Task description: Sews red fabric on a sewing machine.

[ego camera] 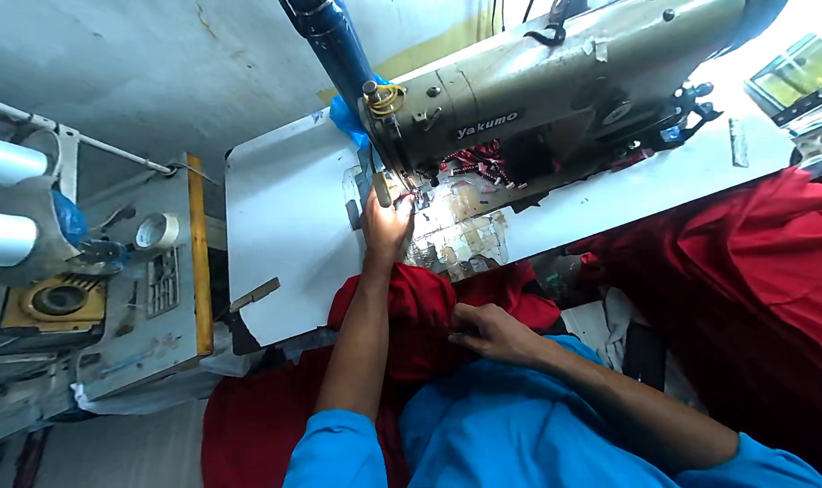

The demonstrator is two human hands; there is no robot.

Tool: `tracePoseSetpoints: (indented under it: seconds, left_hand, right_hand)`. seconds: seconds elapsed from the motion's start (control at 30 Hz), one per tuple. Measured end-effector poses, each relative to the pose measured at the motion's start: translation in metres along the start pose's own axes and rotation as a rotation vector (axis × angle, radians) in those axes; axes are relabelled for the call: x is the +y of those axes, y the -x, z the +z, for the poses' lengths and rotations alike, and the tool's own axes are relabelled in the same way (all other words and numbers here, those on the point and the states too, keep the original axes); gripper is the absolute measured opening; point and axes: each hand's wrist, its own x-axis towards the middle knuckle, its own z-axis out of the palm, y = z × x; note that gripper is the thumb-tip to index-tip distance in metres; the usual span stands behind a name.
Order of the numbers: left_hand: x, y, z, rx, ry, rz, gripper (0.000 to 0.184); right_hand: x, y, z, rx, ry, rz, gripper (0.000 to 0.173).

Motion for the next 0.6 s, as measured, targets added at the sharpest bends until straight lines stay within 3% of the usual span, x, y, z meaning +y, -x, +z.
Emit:
tracePoseSetpoints:
  seconds: [0.23, 0.6]
  left_hand:
    - [0.004, 0.011, -0.008, -0.091, -0.038, 0.066, 0.018]
    - [0.013, 0.031, -0.019, -0.066, -0.029, 0.207, 0.012]
  right_hand:
    - [0.004, -0.001, 0.0, -0.001, 0.007, 0.001, 0.023]
    - [0.005, 0.0, 0.003, 0.004, 0.004, -0.006, 0.022]
